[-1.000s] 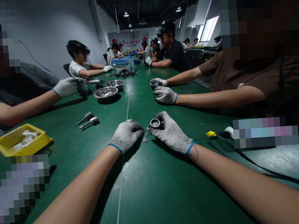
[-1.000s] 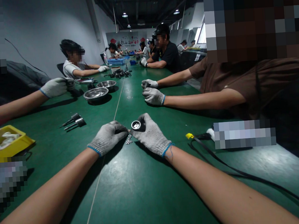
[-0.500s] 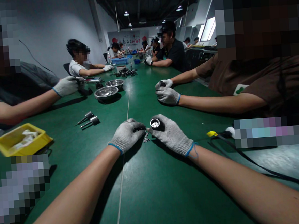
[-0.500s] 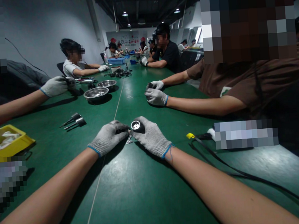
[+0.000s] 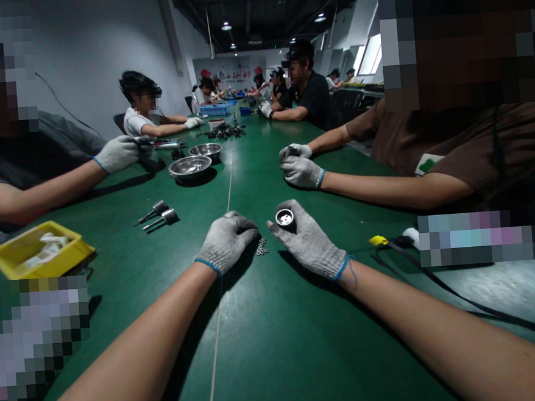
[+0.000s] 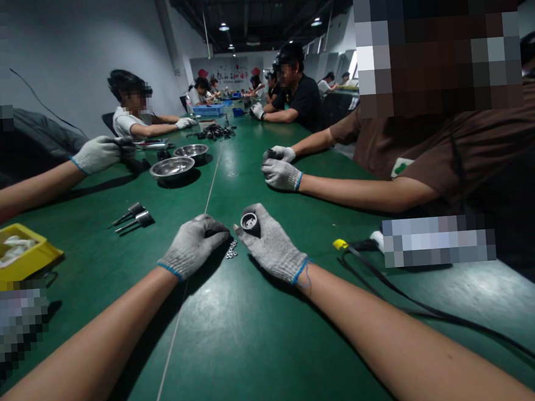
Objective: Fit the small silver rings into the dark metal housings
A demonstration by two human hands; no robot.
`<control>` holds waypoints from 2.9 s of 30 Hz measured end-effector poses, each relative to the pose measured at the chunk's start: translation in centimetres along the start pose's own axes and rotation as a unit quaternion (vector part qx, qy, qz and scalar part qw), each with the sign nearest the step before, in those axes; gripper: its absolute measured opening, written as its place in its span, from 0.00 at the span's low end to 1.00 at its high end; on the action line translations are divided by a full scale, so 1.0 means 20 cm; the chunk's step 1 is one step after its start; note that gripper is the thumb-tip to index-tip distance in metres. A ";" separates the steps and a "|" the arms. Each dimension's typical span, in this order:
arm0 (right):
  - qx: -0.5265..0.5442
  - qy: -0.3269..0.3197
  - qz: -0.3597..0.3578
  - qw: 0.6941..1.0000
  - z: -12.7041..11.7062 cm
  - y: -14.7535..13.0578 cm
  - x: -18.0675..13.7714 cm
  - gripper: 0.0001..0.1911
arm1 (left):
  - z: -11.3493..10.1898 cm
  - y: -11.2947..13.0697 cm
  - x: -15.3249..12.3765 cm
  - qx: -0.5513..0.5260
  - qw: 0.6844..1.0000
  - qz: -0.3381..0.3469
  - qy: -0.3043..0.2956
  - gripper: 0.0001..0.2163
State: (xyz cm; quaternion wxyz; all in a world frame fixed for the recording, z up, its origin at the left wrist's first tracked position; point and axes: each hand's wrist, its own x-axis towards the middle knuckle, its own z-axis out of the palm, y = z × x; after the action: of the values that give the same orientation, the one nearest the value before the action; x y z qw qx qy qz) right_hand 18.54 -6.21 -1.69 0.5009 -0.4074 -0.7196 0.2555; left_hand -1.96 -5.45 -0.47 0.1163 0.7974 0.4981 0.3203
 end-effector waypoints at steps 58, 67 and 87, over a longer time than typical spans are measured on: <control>0.022 -0.091 -0.017 0.995 -0.01 0.00 0.00 0.11 | -0.02 0.26 -0.09 0.230 0.940 0.236 0.089 0.15; 0.042 -0.092 -0.003 0.995 -0.03 -0.02 0.00 0.09 | 0.00 0.24 -0.09 -0.010 0.982 0.175 0.063 0.15; 0.007 -0.096 -0.016 0.995 -0.03 -0.04 0.00 0.10 | 0.00 0.22 -0.10 0.043 0.969 0.218 0.110 0.13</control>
State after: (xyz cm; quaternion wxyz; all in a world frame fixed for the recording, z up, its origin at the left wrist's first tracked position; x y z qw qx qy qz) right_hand 18.78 -6.65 -0.93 0.4365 -0.3660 -0.7687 0.2908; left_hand 0.52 -9.20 1.00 -0.0459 0.8507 0.3353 0.4021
